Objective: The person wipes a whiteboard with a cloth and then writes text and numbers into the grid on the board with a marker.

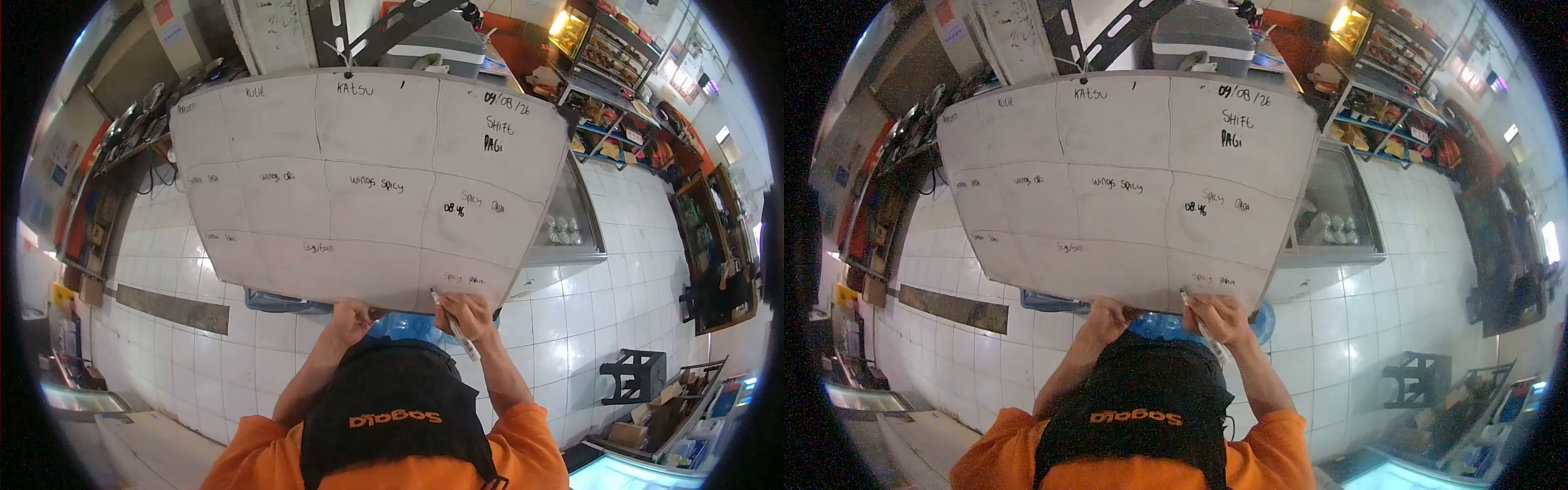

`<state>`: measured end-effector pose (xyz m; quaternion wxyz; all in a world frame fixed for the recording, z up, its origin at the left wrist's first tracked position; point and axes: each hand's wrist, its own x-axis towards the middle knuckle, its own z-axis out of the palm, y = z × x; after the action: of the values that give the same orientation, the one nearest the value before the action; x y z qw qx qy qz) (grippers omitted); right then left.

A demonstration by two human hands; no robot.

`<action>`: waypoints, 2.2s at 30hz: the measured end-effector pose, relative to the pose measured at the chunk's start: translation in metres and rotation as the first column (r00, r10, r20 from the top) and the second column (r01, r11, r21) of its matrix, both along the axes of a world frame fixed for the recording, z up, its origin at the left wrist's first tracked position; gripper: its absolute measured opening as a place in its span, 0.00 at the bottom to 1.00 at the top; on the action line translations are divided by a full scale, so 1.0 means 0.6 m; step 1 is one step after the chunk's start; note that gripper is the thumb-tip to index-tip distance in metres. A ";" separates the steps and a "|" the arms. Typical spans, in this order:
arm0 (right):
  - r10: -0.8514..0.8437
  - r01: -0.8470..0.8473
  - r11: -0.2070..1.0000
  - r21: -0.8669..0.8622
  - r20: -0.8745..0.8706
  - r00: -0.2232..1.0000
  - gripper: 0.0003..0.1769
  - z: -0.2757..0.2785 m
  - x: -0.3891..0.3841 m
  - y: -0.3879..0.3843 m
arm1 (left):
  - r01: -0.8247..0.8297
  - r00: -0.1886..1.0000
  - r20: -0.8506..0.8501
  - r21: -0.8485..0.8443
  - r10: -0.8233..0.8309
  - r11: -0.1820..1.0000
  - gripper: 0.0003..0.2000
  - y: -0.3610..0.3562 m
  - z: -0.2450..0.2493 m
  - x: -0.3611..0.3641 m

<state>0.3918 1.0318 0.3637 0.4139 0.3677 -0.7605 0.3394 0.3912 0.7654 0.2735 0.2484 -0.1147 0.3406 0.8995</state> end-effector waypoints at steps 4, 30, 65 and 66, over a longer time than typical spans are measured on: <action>-0.002 0.002 1.000 -0.006 -0.023 1.000 0.11 -0.011 -0.009 0.000 | -0.002 1.000 0.000 0.028 0.002 1.000 0.27 -0.010 -0.024 -0.002; -0.098 0.099 0.991 -0.088 0.011 0.995 0.09 -0.003 0.000 -0.015 | -0.033 0.999 0.032 -0.057 0.035 0.998 0.29 -0.004 0.031 0.002; -0.247 0.273 0.941 -0.199 0.142 0.958 0.09 -0.022 0.026 -0.001 | -0.013 0.997 0.079 0.036 0.011 0.999 0.19 -0.017 -0.012 0.006; -0.257 0.278 0.939 -0.202 0.121 0.959 0.12 -0.021 0.026 -0.002 | -0.012 0.997 0.080 0.039 0.009 0.999 0.19 -0.017 -0.013 0.006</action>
<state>0.4073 1.0307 0.3512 0.4580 0.1972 -0.7802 0.3777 0.3950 0.7551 0.2658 0.2591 -0.1476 0.3120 0.9021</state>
